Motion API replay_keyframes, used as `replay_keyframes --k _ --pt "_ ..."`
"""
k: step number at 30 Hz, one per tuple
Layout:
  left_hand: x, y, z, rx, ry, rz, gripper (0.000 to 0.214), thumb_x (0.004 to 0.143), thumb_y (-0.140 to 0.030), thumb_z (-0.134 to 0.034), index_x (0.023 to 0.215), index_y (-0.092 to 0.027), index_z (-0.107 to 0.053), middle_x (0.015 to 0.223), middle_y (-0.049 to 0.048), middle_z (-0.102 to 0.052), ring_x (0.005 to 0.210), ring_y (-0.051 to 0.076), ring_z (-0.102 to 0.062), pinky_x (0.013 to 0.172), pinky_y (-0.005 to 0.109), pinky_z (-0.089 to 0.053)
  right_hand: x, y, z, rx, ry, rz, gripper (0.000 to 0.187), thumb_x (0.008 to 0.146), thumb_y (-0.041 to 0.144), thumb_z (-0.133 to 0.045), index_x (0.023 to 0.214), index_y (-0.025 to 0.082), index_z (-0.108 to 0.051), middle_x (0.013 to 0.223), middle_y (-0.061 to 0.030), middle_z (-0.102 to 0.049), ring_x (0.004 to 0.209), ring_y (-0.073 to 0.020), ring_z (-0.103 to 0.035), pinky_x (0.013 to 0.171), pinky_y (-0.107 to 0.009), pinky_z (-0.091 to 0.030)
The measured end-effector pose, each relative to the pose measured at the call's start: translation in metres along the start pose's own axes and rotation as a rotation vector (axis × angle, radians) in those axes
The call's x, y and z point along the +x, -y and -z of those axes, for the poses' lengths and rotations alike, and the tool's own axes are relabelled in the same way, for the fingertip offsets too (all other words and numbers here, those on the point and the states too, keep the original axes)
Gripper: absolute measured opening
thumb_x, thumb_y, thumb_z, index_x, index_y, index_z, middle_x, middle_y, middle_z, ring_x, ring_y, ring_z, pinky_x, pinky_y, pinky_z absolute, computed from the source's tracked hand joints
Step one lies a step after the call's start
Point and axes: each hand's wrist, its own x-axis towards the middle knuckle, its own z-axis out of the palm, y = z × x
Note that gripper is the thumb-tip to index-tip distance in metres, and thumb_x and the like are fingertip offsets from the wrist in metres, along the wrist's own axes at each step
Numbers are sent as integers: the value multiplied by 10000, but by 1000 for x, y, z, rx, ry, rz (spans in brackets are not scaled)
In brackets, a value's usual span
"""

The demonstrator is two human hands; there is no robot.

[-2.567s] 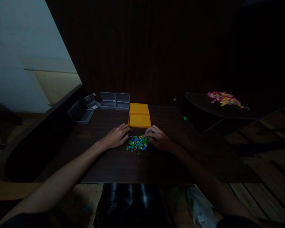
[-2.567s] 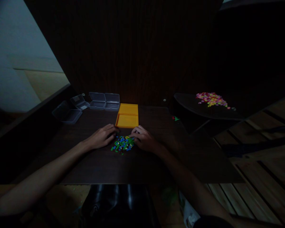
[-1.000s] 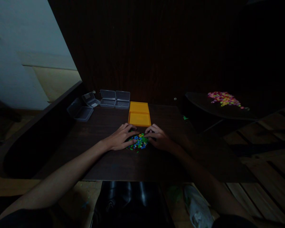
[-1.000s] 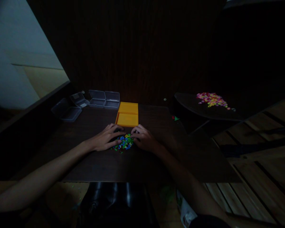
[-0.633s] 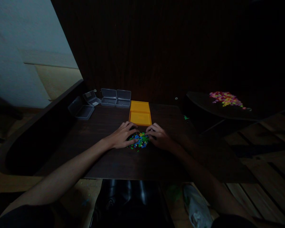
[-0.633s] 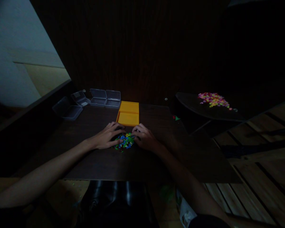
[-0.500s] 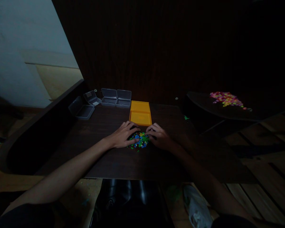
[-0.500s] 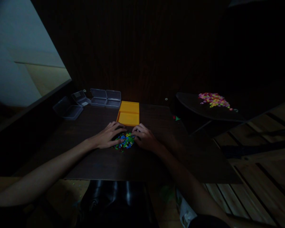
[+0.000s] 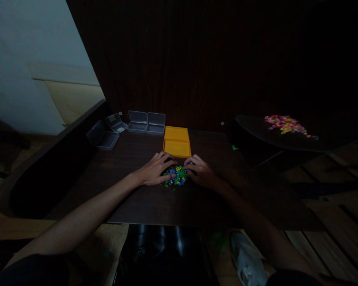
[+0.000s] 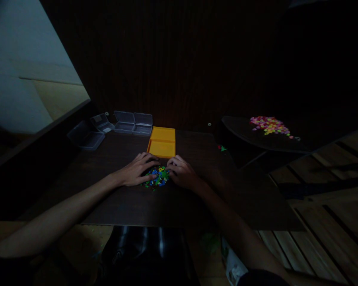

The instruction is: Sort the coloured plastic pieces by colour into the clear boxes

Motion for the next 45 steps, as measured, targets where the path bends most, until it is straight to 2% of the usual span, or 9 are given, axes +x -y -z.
replay_keyframes --k 14,22,32,39,45 --pt "1 -1 1 9 -11 -7 402 913 -510 -442 1119 -194 -581 1228 127 -525 1122 293 -443 954 477 -369 1 3 0 26 24 0 191 835 95 -507 898 184 -664 925 -86 -594 882 -216 -504 779 -385 -463" --pt "4 -1 -1 34 -20 -5 409 903 -516 -453 1123 -193 -574 1208 125 -535 1099 292 -451 939 464 -372 2 4 2 44 -12 12 211 849 86 -480 929 177 -652 922 -92 -582 881 -216 -501 761 -379 -460" --pt "1 -2 5 13 -46 -3 423 904 -498 -468 1171 -181 -548 1218 123 -539 1099 280 -458 946 446 -375 1 3 0 65 11 17 220 817 58 -495 907 194 -643 918 -74 -577 881 -207 -503 783 -379 -458" --pt "-8 1 9 -4 -84 -3 276 887 -415 -513 1010 -185 -605 1197 115 -557 1117 274 -463 959 451 -372 1 1 0 32 8 8 200 837 82 -508 927 183 -656 928 -87 -582 881 -215 -507 766 -373 -458" --pt "-8 5 8 -13 -91 5 230 868 -368 -537 963 -183 -635 1168 108 -574 1106 276 -469 945 449 -384 0 1 1 39 8 -2 235 828 70 -511 957 193 -664 947 -87 -583 898 -219 -511 781 -383 -461"
